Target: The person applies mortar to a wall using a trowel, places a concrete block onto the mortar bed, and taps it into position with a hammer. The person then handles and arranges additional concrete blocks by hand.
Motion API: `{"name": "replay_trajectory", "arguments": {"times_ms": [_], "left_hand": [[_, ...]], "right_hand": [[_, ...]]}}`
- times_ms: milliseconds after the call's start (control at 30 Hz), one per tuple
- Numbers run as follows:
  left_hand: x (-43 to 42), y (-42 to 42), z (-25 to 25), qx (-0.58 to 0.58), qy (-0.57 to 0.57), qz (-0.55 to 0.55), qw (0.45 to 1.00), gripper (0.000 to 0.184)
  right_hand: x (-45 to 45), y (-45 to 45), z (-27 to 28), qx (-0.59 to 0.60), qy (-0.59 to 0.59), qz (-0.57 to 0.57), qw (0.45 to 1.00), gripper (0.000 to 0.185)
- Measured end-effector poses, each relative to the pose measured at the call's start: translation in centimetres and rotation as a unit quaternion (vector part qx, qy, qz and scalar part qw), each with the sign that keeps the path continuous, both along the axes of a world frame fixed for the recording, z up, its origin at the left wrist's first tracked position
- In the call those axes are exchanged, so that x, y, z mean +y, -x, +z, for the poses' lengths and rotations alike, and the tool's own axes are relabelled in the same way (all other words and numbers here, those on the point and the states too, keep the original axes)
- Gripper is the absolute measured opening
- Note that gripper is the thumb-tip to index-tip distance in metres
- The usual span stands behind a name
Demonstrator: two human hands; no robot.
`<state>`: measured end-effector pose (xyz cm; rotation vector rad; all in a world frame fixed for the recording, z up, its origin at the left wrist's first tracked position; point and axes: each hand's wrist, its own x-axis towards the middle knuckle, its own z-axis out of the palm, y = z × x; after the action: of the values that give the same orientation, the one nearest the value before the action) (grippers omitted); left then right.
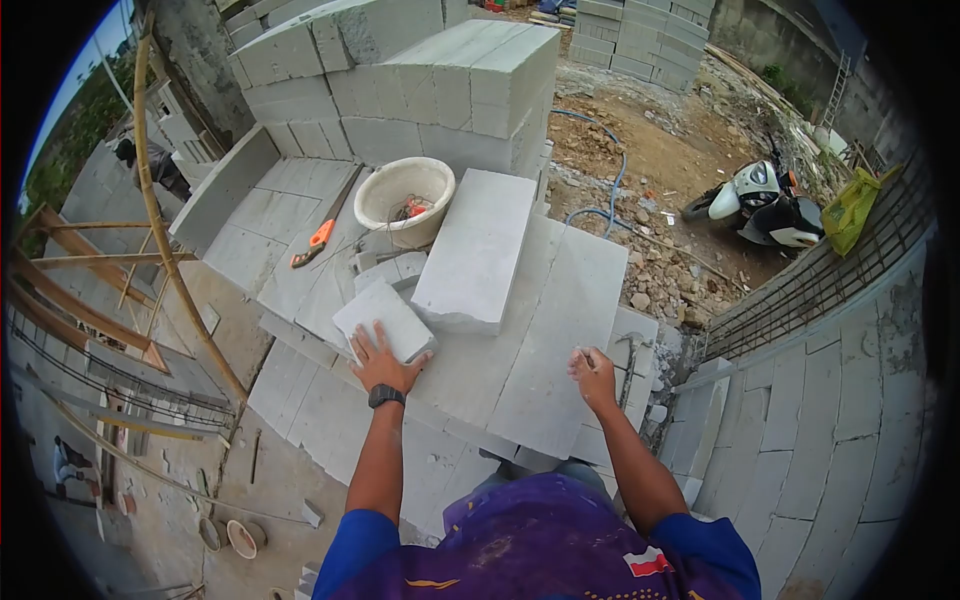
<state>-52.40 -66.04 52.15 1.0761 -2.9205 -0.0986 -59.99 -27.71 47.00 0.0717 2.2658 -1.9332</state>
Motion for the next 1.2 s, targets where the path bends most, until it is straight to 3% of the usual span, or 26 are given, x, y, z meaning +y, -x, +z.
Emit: {"name": "replay_trajectory", "arguments": {"times_ms": [200,300,400,500,533,633,767,967,1200], "left_hand": [[-1.7,0.2,0.6,-0.006,-0.025,-0.006,1.0,0.135],[-3.3,0.0,0.7,0.0,-0.018,-0.016,1.0,0.135],[-4.1,0.3,0.6,0.012,-0.012,-0.014,1.0,0.135],[-3.8,0.5,0.0,0.028,0.004,-0.018,0.999,0.135],[-3.8,0.5,-0.2,0.03,0.01,-0.023,0.999,0.134],[-4.7,1.1,-1.0,0.03,0.029,-0.017,0.999,0.135],[-3.1,2.3,-0.3,-0.005,0.014,0.048,0.999,0.135],[-4.2,6.4,-0.7,0.002,0.046,0.146,0.988,0.131],[-4.0,7.5,0.3,-0.039,0.019,0.185,0.982,0.133]], "right_hand": [[-3.9,8.9,2.1,-0.018,0.005,0.032,0.999,0.042],[-6.1,13.6,0.9,0.006,-0.052,0.097,0.994,0.06],[-10.3,18.0,-1.9,0.023,0.023,0.121,0.992,0.082],[-16.3,23.0,-10.1,0.093,-0.006,0.125,0.988,0.091],[-19.7,20.9,-4.2,0.043,0.068,0.018,0.997,0.089],[-23.9,21.0,-2.3,0.014,0.316,0.01,0.949,0.091],[-30.4,22.4,-1.3,0.032,0.106,0.003,0.994,0.098],[-38.5,20.3,-1.4,0.053,-0.051,-0.027,0.997,0.108],[-39.1,20.6,-1.5,0.067,-0.12,0.008,0.99,0.108]]}}
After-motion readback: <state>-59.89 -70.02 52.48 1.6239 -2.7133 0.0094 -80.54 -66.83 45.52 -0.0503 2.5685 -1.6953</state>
